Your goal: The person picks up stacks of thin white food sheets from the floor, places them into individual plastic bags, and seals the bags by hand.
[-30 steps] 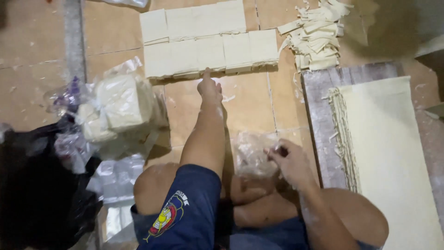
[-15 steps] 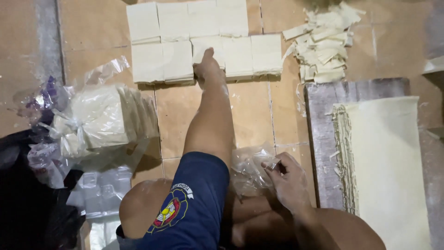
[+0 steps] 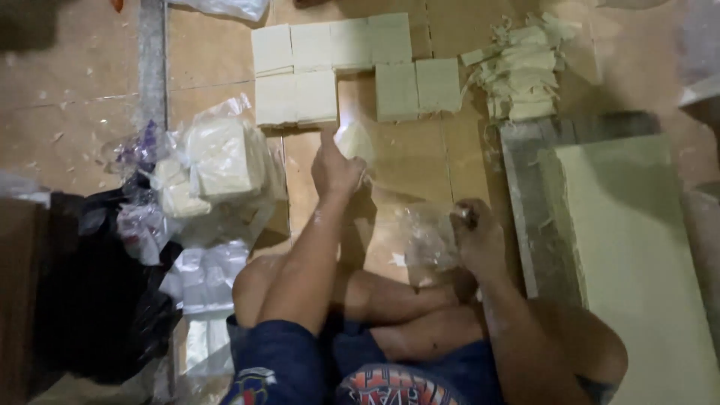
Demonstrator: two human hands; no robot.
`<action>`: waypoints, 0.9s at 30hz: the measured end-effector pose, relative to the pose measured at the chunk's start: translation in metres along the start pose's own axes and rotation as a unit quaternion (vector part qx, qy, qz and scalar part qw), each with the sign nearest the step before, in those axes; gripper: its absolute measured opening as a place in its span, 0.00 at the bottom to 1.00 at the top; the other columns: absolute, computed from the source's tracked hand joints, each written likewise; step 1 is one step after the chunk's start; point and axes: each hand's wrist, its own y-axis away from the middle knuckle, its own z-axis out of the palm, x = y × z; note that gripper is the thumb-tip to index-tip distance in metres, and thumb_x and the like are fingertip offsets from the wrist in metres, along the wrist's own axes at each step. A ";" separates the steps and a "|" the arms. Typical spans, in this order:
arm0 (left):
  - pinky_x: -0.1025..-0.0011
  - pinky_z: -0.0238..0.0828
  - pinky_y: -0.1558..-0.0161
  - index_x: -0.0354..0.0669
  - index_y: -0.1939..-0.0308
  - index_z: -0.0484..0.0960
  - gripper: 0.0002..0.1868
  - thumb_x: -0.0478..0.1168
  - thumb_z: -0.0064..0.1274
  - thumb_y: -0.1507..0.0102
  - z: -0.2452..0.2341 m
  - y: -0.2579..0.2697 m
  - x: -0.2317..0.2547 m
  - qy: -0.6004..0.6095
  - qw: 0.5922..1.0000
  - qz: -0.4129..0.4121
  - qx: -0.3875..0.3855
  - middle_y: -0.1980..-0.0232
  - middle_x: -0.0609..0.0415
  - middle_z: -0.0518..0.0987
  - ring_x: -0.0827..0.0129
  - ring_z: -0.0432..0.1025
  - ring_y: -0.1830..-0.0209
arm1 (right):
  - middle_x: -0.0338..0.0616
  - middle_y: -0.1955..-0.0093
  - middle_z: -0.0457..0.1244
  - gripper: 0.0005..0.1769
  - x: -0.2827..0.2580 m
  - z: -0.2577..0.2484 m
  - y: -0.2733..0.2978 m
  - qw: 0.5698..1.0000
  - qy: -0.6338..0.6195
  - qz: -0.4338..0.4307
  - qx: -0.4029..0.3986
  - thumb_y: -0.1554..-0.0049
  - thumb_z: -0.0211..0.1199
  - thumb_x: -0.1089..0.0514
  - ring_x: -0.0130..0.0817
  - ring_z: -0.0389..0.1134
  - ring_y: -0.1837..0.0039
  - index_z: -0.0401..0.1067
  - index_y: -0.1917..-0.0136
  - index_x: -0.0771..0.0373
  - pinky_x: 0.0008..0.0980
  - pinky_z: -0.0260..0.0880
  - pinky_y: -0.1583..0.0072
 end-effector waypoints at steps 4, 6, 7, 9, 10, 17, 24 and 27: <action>0.44 0.66 0.33 0.55 0.27 0.62 0.44 0.37 0.67 0.44 -0.050 0.036 0.024 0.092 0.992 0.088 -0.023 0.33 0.36 0.73 0.38 0.67 0.30 | 0.50 0.69 0.64 0.10 -0.011 -0.009 0.008 0.998 0.028 -0.060 0.010 0.37 0.64 0.55 0.42 0.70 0.65 0.74 0.46 0.63 0.42 0.67 0.56; 0.46 0.66 0.32 0.52 0.27 0.62 0.45 0.34 0.71 0.44 -0.083 0.073 0.022 0.226 0.961 0.162 -0.016 0.36 0.34 0.74 0.42 0.68 0.32 | 0.44 0.71 0.64 0.10 -0.005 -0.016 0.001 0.998 0.016 -0.060 0.004 0.36 0.65 0.52 0.37 0.69 0.67 0.73 0.48 0.60 0.37 0.66 0.58; 0.48 0.66 0.32 0.49 0.28 0.62 0.46 0.31 0.74 0.44 -0.101 0.091 0.024 0.360 0.904 0.229 0.002 0.39 0.33 0.75 0.45 0.70 0.35 | 0.39 0.72 0.63 0.10 -0.002 -0.020 -0.003 0.997 0.006 -0.072 -0.004 0.35 0.65 0.50 0.33 0.69 0.69 0.72 0.49 0.57 0.31 0.65 0.61; 0.48 0.71 0.34 0.50 0.29 0.66 0.36 0.38 0.68 0.38 -0.075 0.076 -0.020 0.504 0.837 0.207 -0.054 0.38 0.38 0.78 0.51 0.73 0.36 | 0.40 0.73 0.62 0.10 -0.014 -0.020 0.009 0.997 -0.041 -0.070 -0.003 0.37 0.67 0.52 0.31 0.67 0.70 0.72 0.52 0.58 0.29 0.65 0.62; 0.47 0.76 0.36 0.51 0.31 0.69 0.28 0.45 0.61 0.33 -0.059 0.067 -0.038 0.639 0.739 0.183 -0.108 0.38 0.43 0.80 0.56 0.76 0.38 | 0.40 0.74 0.62 0.10 -0.022 -0.025 0.011 0.994 -0.082 -0.076 0.003 0.39 0.69 0.54 0.30 0.66 0.71 0.72 0.55 0.60 0.26 0.64 0.63; 0.40 0.74 0.40 0.37 0.36 0.78 0.23 0.43 0.52 0.34 -0.020 0.128 -0.031 0.755 0.619 -0.080 -0.200 0.40 0.35 0.80 0.45 0.79 0.47 | 0.39 0.72 0.64 0.09 -0.036 -0.031 0.016 0.997 -0.011 -0.059 0.039 0.41 0.71 0.49 0.32 0.69 0.68 0.74 0.58 0.52 0.31 0.67 0.60; 0.60 0.77 0.49 0.47 0.44 0.62 0.27 0.31 0.63 0.39 -0.038 0.167 0.035 0.559 0.732 0.314 -0.233 0.42 0.35 0.76 0.56 0.76 0.46 | 0.34 0.69 0.65 0.02 -0.064 -0.050 0.055 0.991 -0.105 -0.088 0.015 0.42 0.66 0.56 0.26 0.67 0.64 0.74 0.57 0.54 0.25 0.65 0.56; 0.57 0.71 0.36 0.46 0.47 0.65 0.24 0.29 0.62 0.39 -0.031 0.165 0.036 0.408 0.732 0.504 -0.207 0.31 0.35 0.71 0.47 0.72 0.34 | 0.35 0.65 0.66 0.06 -0.086 -0.057 0.075 0.968 -0.235 -0.089 -0.009 0.40 0.62 0.54 0.24 0.68 0.63 0.76 0.54 0.56 0.22 0.68 0.57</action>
